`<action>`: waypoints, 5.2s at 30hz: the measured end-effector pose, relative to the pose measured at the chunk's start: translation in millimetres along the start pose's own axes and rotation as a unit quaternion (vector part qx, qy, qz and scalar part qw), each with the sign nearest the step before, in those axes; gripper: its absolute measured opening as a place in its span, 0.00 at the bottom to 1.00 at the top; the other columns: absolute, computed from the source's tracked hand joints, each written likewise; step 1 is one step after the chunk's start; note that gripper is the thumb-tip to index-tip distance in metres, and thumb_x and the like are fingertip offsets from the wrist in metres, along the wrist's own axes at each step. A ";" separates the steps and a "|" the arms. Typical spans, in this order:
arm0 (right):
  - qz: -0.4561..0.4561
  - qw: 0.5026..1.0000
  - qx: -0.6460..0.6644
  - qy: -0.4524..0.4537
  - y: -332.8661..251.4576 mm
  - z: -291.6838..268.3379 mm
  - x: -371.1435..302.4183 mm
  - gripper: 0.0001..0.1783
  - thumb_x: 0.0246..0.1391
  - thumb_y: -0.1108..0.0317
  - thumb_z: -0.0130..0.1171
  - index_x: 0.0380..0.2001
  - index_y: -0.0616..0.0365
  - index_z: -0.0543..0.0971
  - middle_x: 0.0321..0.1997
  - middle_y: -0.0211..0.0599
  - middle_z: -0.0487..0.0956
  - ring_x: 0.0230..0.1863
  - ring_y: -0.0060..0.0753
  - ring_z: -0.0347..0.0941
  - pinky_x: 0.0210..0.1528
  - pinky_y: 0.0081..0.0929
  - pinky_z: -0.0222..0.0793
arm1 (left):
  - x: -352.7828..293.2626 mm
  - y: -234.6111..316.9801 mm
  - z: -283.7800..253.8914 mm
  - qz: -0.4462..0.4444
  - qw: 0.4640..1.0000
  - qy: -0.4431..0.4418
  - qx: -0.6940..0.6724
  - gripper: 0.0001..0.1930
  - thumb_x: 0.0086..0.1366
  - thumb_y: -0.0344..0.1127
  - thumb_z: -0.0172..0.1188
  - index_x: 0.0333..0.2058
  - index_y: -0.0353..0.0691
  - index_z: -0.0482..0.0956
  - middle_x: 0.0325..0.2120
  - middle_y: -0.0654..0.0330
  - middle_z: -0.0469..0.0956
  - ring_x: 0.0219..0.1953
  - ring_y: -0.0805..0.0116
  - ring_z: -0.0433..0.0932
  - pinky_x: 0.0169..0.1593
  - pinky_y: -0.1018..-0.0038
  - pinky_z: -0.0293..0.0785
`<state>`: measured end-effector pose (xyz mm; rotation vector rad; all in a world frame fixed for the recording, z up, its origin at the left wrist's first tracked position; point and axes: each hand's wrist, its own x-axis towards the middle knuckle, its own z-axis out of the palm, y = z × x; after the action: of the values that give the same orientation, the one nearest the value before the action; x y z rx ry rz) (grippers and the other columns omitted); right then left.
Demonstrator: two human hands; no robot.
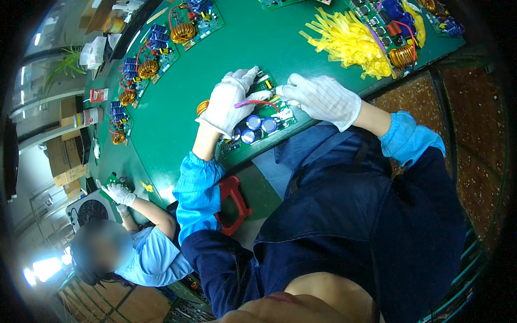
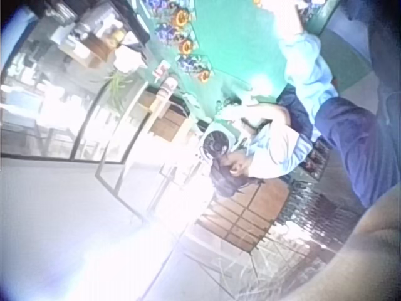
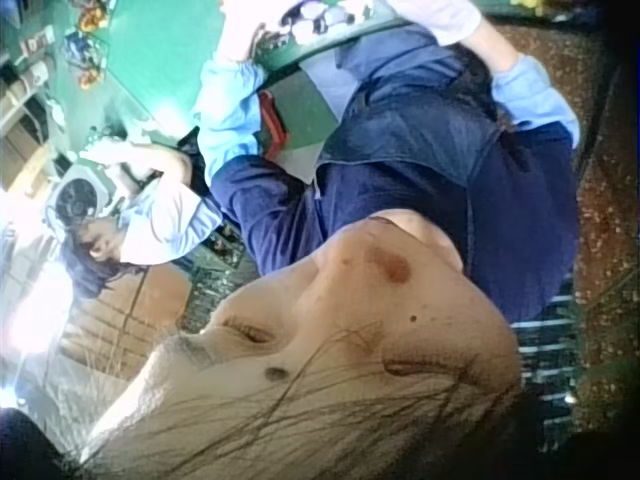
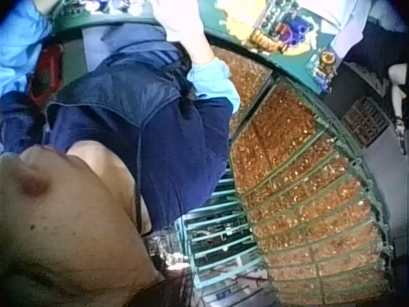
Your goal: Assembling and inspecting electronic components on printed circuit boards at a factory workbench.
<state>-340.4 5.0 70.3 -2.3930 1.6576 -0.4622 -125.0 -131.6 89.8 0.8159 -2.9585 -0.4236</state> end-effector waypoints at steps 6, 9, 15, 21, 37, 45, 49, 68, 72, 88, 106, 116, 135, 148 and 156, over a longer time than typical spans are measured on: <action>-0.125 0.983 -0.129 0.042 19.2 5.6 -1.4 0.25 0.56 0.64 0.56 0.58 0.32 0.77 0.34 0.30 0.71 0.26 0.30 0.72 0.25 0.32 0.66 | 4.9 -6.6 0.3 0.006 0.999 0.000 -0.045 0.24 0.67 0.43 0.59 0.57 0.33 0.77 0.46 0.46 0.79 0.45 0.44 0.77 0.50 0.57 0.75; -0.148 0.975 -0.150 0.066 20.4 3.0 0.3 0.27 0.56 0.64 0.55 0.61 0.30 0.76 0.32 0.29 0.71 0.24 0.30 0.70 0.24 0.32 0.65 | 6.5 -17.9 7.1 0.043 0.996 0.026 -0.074 0.20 0.68 0.37 0.57 0.55 0.36 0.78 0.45 0.45 0.79 0.44 0.43 0.77 0.50 0.56 0.73; -0.087 0.992 -0.086 0.006 -4.3 -32.2 11.6 0.24 0.55 0.64 0.59 0.56 0.33 0.80 0.26 0.34 0.73 0.27 0.34 0.76 0.27 0.32 0.71 | 10.4 -23.3 16.6 0.042 0.993 0.057 -0.096 0.15 0.66 0.35 0.58 0.50 0.40 0.83 0.45 0.49 0.80 0.45 0.47 0.78 0.50 0.57 0.76; 0.048 0.969 -0.069 0.231 28.4 -87.9 -17.9 0.19 0.64 0.64 0.58 0.58 0.38 0.79 0.33 0.36 0.81 0.29 0.41 0.79 0.28 0.34 0.75 | -0.2 -24.3 -9.6 -0.050 0.942 0.216 -0.251 0.13 0.71 0.36 0.57 0.46 0.36 0.84 0.43 0.51 0.84 0.49 0.56 0.81 0.55 0.66 0.75; 0.210 0.960 0.077 0.168 27.9 -44.9 -59.3 0.32 0.68 0.58 0.53 0.73 0.43 0.60 0.27 0.49 0.81 0.31 0.56 0.80 0.34 0.47 0.72 | -65.4 -43.1 10.8 0.039 0.969 0.215 0.119 0.10 0.61 0.35 0.66 0.24 0.41 0.74 0.34 0.55 0.80 0.38 0.53 0.80 0.36 0.56 0.76; 0.152 0.947 0.205 0.194 -7.6 -44.0 -30.2 0.27 0.67 0.60 0.55 0.67 0.45 0.66 0.40 0.47 0.85 0.42 0.53 0.83 0.42 0.43 0.78 | -86.2 -37.4 85.7 -0.273 0.709 0.265 -0.594 0.17 0.73 0.43 0.50 0.41 0.33 0.79 0.31 0.53 0.82 0.30 0.58 0.80 0.34 0.66 0.78; 0.097 0.950 0.270 0.122 -31.8 -29.6 -20.0 0.22 0.65 0.63 0.57 0.62 0.47 0.71 0.44 0.45 0.85 0.43 0.50 0.83 0.43 0.39 0.79 | -80.6 10.9 59.2 -0.206 0.423 0.129 -0.873 0.28 0.77 0.49 0.39 0.48 0.24 0.74 0.32 0.40 0.80 0.26 0.47 0.81 0.25 0.62 0.79; 0.044 0.978 0.202 0.029 -44.4 0.6 13.2 0.21 0.63 0.64 0.58 0.59 0.42 0.76 0.42 0.45 0.85 0.36 0.53 0.81 0.37 0.43 0.77 | -102.5 9.5 133.2 -0.316 0.586 0.269 -0.696 0.25 0.75 0.46 0.42 0.48 0.27 0.76 0.30 0.44 0.83 0.20 0.57 0.81 0.18 0.75 0.76; 0.047 0.968 0.243 0.048 -43.3 5.7 10.6 0.22 0.64 0.64 0.57 0.61 0.41 0.75 0.43 0.47 0.84 0.37 0.54 0.81 0.37 0.43 0.77 | -93.5 22.7 113.7 -0.359 0.468 0.284 -0.756 0.30 0.75 0.52 0.38 0.49 0.26 0.75 0.32 0.43 0.83 0.20 0.54 0.81 0.17 0.73 0.76; 0.021 0.968 0.250 -0.008 -32.8 3.4 13.7 0.21 0.66 0.61 0.55 0.61 0.41 0.73 0.42 0.44 0.84 0.33 0.55 0.80 0.35 0.43 0.76 | -90.8 31.8 94.1 -0.325 0.561 0.269 -0.712 0.25 0.76 0.44 0.39 0.47 0.23 0.75 0.28 0.41 0.83 0.19 0.56 0.81 0.17 0.74 0.74; 0.204 0.840 0.430 0.262 41.9 -21.4 29.8 0.19 0.71 0.61 0.51 0.62 0.46 0.74 0.60 0.24 0.76 0.58 0.23 0.69 0.62 0.23 0.64 | -128.7 0.7 158.2 -0.325 0.577 0.203 -0.721 0.20 0.76 0.42 0.50 0.59 0.35 0.70 0.53 0.54 0.75 0.50 0.66 0.77 0.51 0.69 0.78; 0.058 0.966 0.241 0.075 -9.0 8.7 61.2 0.17 0.68 0.56 0.52 0.58 0.42 0.73 0.35 0.40 0.84 0.34 0.49 0.81 0.37 0.44 0.74 | -133.0 2.8 167.8 -0.324 0.576 0.247 -0.709 0.21 0.76 0.44 0.50 0.59 0.36 0.70 0.52 0.53 0.77 0.49 0.61 0.79 0.49 0.65 0.79; 0.117 0.946 0.232 0.195 -41.7 18.5 36.5 0.16 0.65 0.61 0.56 0.54 0.41 0.74 0.32 0.44 0.83 0.31 0.54 0.79 0.34 0.46 0.74 | -117.0 82.4 196.9 -0.287 0.803 0.338 -0.398 0.17 0.72 0.32 0.56 0.57 0.34 0.73 0.50 0.55 0.78 0.49 0.65 0.77 0.49 0.67 0.77; 0.293 0.804 0.447 0.262 28.6 -60.8 40.3 0.17 0.73 0.61 0.49 0.60 0.44 0.76 0.34 0.16 0.67 0.32 0.11 0.61 0.33 0.16 0.60 | -125.4 67.9 209.4 -0.278 0.774 0.363 -0.439 0.16 0.72 0.39 0.58 0.53 0.35 0.77 0.48 0.55 0.80 0.46 0.68 0.79 0.45 0.71 0.79; 0.329 0.935 -0.102 -0.085 42.5 -53.4 -27.4 0.23 0.68 0.61 0.53 0.66 0.43 0.72 0.49 0.50 0.83 0.47 0.47 0.83 0.51 0.35 0.78 | -180.6 -8.3 231.3 -0.327 0.534 0.374 -0.684 0.20 0.74 0.41 0.54 0.59 0.37 0.71 0.52 0.55 0.78 0.48 0.63 0.80 0.48 0.65 0.81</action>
<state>-405.7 16.5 102.0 -1.7513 2.3451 0.0348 8.2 11.1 -129.4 1.1803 -0.7781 -1.5321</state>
